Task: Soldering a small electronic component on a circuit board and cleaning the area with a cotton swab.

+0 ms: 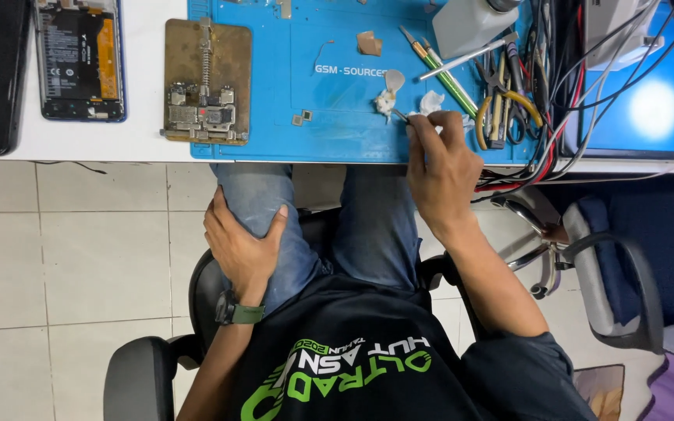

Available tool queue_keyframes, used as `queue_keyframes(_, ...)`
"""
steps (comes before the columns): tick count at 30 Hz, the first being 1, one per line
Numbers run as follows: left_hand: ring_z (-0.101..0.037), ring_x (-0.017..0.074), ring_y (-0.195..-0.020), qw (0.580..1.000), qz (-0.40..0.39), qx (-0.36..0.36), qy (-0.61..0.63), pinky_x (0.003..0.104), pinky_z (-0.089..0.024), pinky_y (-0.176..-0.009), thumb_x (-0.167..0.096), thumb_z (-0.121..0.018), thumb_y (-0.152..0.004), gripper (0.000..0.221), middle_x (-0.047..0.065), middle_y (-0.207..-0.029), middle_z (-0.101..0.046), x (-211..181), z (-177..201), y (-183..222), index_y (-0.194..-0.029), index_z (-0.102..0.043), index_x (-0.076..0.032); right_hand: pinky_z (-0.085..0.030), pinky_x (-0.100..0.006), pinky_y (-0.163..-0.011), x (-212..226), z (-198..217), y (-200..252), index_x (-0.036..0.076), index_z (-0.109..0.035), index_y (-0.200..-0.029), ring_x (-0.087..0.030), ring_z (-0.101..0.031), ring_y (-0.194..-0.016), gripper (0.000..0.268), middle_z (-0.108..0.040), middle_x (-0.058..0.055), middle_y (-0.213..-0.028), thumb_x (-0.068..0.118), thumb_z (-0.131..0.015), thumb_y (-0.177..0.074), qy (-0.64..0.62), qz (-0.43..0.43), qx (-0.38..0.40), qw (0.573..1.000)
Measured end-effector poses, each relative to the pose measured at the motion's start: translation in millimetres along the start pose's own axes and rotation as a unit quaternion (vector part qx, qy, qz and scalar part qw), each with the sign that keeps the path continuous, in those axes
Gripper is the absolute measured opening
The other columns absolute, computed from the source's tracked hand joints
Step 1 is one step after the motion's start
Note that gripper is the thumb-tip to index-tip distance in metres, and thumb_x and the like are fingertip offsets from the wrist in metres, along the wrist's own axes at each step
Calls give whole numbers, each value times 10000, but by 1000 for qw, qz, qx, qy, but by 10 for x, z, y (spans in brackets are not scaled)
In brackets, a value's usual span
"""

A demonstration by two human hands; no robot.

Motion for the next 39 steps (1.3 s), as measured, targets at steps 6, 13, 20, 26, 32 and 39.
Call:
queue_keyframes(6,-597,467,-1158,1000,3,6,2,554,-473,-953,-548,-962,-861,1075,274,-1321,-564,30,11,-15,-1600,-460,51,-494,-380,-482,48,-24,107,199,-718,-1238,-262,-642,-499,129,-618,-28,-1094,159,-654,-1134,-31,15,10,999)
queue_keyframes(13,-593,465,-1125,1000,6,7,6,550,-466,-941,-550,-965,-855,1083,274,-1296,-568,-4,17,15,-1599,-464,56,-483,-388,-473,-107,11,124,183,-737,-1226,-284,-659,-525,118,-625,-48,-1099,143,-681,-1130,-13,5,15,1000)
queue_keyframes(20,-588,470,-1128,1000,11,8,6,548,-463,-945,-542,-965,-857,1076,278,-1298,-567,-33,22,15,-1600,-464,54,-497,-395,-485,-155,-96,167,235,-751,-1221,-285,-661,-541,119,-638,-15,-1091,209,-663,-1145,-35,14,23,999)
queue_keyframes(26,-597,458,-1261,999,18,9,-29,581,-504,-1026,-705,-778,-923,1022,256,-1394,-601,-33,-7,41,-1588,-475,10,-239,-341,-436,-128,-350,-247,103,-644,-1240,-208,-403,-499,87,-574,-91,-1186,156,-577,-1225,-34,12,25,999)
queue_keyframes(32,-595,453,-1181,1000,13,10,2,535,-465,-974,-573,-955,-871,1084,260,-1346,-554,72,-23,41,-1617,-450,28,-503,-381,-483,-12,-41,-60,176,-741,-1207,-273,-657,-540,102,-588,5,-1103,169,-654,-1155,-29,15,50,998)
queue_keyframes(39,-599,461,-1193,1000,-1,10,1,536,-467,-978,-582,-961,-874,1086,267,-1350,-556,-15,-65,51,-1608,-453,38,-520,-371,-496,-225,-305,-429,139,-739,-1126,-273,-681,-543,54,-571,-40,-1094,136,-688,-1142,-23,18,1,1000)
Point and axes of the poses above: each hand's wrist, its own y-axis away from the middle knuckle, its own z-axis out of the back of the hand, x = y × z, the point moved 7 cm from there along -y, towards the middle knuckle
